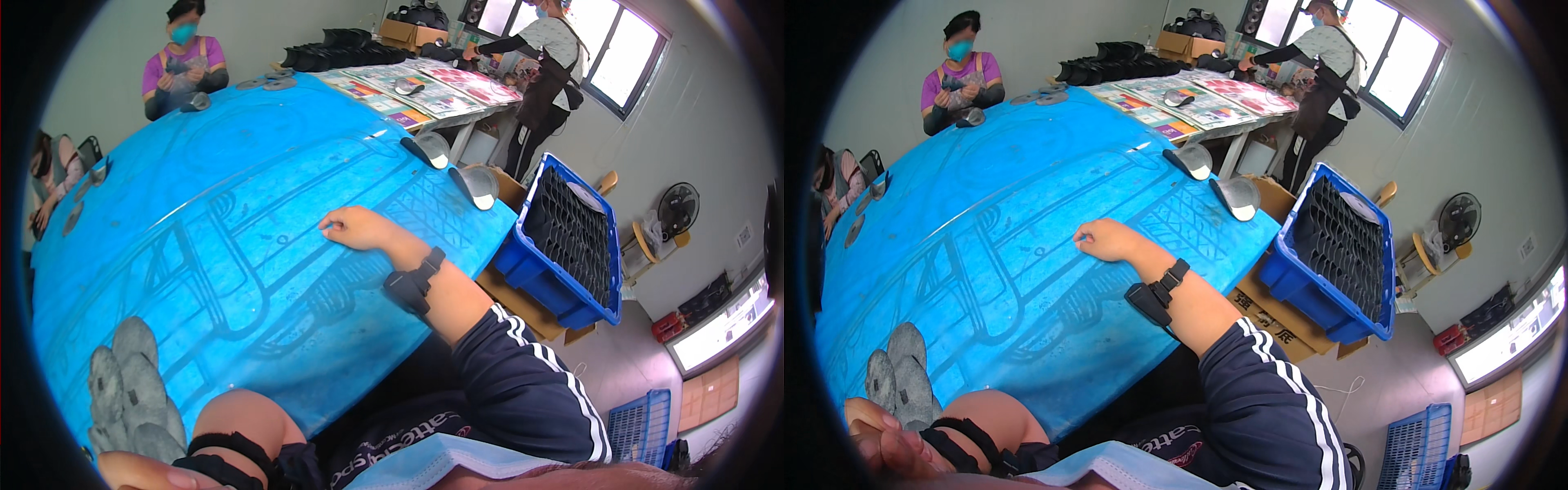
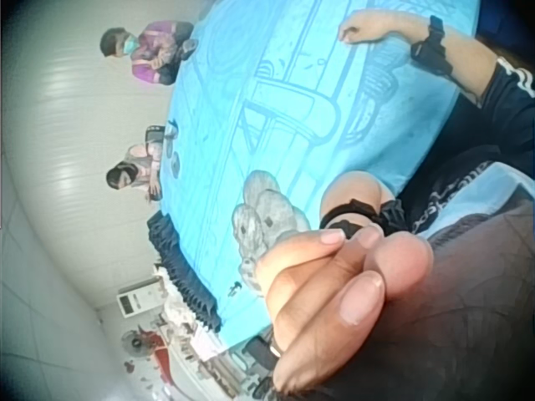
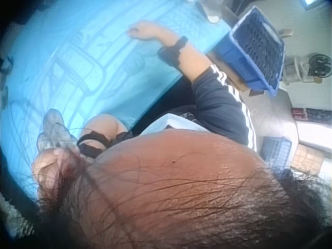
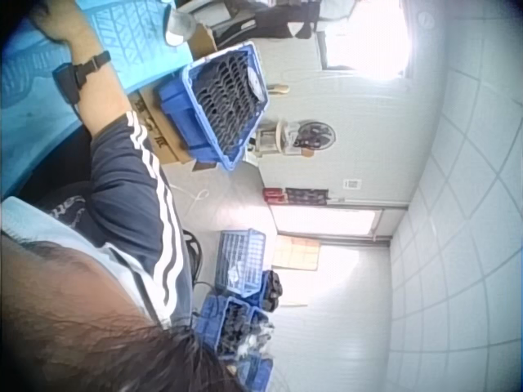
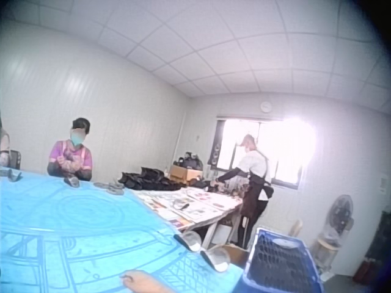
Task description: Arranging and organizing small grey and black shoe components on a blue work surface.
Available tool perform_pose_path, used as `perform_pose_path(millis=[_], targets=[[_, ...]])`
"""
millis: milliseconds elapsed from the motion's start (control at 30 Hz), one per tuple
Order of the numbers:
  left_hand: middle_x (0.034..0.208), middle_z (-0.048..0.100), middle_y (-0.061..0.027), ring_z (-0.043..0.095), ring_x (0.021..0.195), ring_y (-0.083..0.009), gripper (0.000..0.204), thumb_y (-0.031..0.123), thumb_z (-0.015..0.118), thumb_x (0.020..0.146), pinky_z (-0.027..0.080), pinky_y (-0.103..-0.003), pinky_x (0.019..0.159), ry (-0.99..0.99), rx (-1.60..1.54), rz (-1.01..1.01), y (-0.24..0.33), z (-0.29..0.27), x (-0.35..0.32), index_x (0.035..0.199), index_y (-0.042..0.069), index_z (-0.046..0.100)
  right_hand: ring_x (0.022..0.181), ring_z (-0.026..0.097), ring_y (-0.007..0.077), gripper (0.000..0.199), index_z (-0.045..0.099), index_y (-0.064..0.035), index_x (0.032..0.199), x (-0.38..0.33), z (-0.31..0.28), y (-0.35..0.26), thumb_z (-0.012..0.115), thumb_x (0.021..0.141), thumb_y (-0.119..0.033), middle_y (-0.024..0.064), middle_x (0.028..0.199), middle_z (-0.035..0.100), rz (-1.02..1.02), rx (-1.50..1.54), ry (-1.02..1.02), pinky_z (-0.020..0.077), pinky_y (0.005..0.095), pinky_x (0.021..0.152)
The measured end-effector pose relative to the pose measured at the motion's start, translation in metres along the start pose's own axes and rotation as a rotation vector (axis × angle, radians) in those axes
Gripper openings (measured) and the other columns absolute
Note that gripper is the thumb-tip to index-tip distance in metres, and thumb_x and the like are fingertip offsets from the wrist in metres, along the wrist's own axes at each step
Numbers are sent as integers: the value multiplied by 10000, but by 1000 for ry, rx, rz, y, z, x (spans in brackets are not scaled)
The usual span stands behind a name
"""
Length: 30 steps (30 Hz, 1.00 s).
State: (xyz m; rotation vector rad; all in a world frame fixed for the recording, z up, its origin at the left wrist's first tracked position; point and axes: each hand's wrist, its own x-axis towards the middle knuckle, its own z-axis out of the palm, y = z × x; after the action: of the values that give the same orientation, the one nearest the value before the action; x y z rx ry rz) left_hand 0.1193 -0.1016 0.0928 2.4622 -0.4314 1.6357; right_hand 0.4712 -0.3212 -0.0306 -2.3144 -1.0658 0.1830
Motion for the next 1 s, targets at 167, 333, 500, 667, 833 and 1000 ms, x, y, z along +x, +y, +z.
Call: perform_pose_path(millis=[167,333,500,667,833,1000], targets=[[519,183,4,262,555,-136,305,89,379,792,192,-270,515,3,-28,-23,0,0,-2,505,114,277,740,560,262,286,588,-82,992,0,0,2,564,772,-263,109,781,582,1,-9,3,446,345,651],[518,185,3,252,551,-128,294,89,383,791,192,-266,515,10,-19,-87,0,-3,-8,510,110,296,748,562,263,292,586,-79,993,0,1,4,564,772,-268,111,784,583,-26,-16,4,447,346,659],[523,228,-4,295,546,-130,286,99,411,796,233,-269,532,32,-10,-20,-4,-2,-10,526,98,317,745,560,267,291,583,-74,995,-1,2,2,561,774,-263,112,777,579,-63,-25,27,446,348,657],[546,258,-19,319,558,-142,250,101,412,801,255,-276,541,38,-1,-12,-3,-2,-10,564,81,336,728,553,265,291,581,-70,999,-3,-1,-1,556,778,-258,105,760,571,-41,-24,8,440,351,645],[569,289,-34,344,571,-154,215,102,412,806,277,-282,549,47,24,-10,-2,-1,-9,602,65,356,721,549,261,295,578,-68,1004,-3,0,-2,555,779,-258,101,754,567,-37,-29,0,435,352,635],[593,320,-50,369,583,-167,184,104,413,811,298,-288,558,56,64,-2,-2,2,-9,640,48,376,715,545,256,300,574,-67,1012,-3,-1,-2,553,782,-258,97,748,560,-37,-35,-10,433,351,632]])
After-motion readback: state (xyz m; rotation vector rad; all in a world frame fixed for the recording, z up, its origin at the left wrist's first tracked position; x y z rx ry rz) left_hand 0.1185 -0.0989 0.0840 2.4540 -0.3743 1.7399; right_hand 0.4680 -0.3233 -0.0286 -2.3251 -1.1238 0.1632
